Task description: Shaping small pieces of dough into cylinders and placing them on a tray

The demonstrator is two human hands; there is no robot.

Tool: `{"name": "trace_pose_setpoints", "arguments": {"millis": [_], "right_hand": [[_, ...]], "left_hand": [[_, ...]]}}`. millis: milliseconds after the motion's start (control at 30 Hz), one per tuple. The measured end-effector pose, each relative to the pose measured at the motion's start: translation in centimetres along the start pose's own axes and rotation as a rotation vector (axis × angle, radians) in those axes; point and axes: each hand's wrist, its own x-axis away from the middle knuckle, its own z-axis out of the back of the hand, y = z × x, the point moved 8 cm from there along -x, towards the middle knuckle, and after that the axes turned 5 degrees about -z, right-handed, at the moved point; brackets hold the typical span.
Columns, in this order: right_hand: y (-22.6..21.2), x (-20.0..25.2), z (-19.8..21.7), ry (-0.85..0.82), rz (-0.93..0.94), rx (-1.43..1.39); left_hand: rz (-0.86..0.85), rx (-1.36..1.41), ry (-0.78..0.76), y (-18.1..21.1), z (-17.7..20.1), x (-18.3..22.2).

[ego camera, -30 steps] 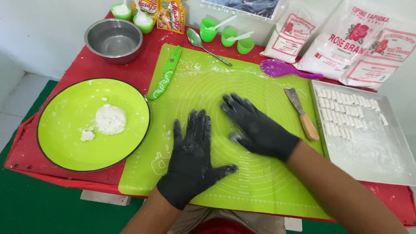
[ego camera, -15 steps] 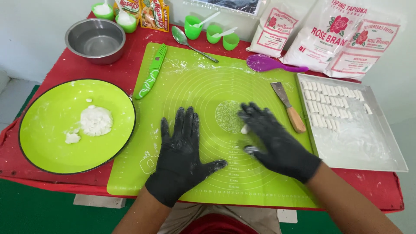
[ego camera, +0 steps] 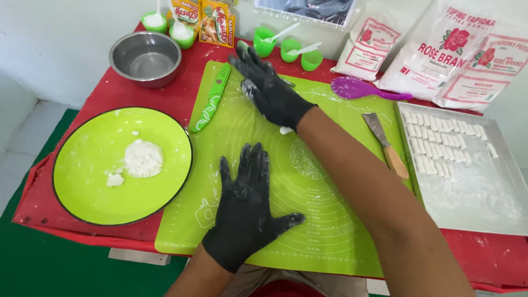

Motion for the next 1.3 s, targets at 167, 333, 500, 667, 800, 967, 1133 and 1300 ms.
{"name": "trace_pose_setpoints", "arguments": {"millis": [167,333,500,667,800,967,1133,1300], "right_hand": [[-3.9,3.5,2.2,-0.122,-0.168,0.025],[-4.5,13.8,1.4,-0.267,-0.088,0.212],[-9.5,22.7,4.5,-0.282,-0.102,0.217],[-11.9,25.6,8.2,-0.099,-0.155,0.242],[-10.8,23.9,7.2,-0.070,-0.256,0.183],[-6.2,18.1,2.0,-0.187,-0.226,0.246],[-0.8,7.9,-1.2,-0.200,-0.228,0.343],[-0.3,0.4,0.2,-0.057,-0.046,0.103]], "left_hand": [[0.013,0.014,-0.014,-0.2,-0.3,0.0],[0.016,-0.040,-0.051,-0.3,-0.9,0.1],[-0.004,-0.068,-0.062,-0.3,-1.3,0.4],[-0.008,-0.050,-0.036,0.2,-0.7,0.1],[-0.009,-0.070,-0.034,0.1,-0.7,0.2],[-0.016,-0.038,-0.026,0.1,-0.6,0.1],[0.008,-0.027,-0.039,-0.3,-0.7,0.2],[0.011,0.009,-0.032,-0.1,-0.2,-0.1]]}}
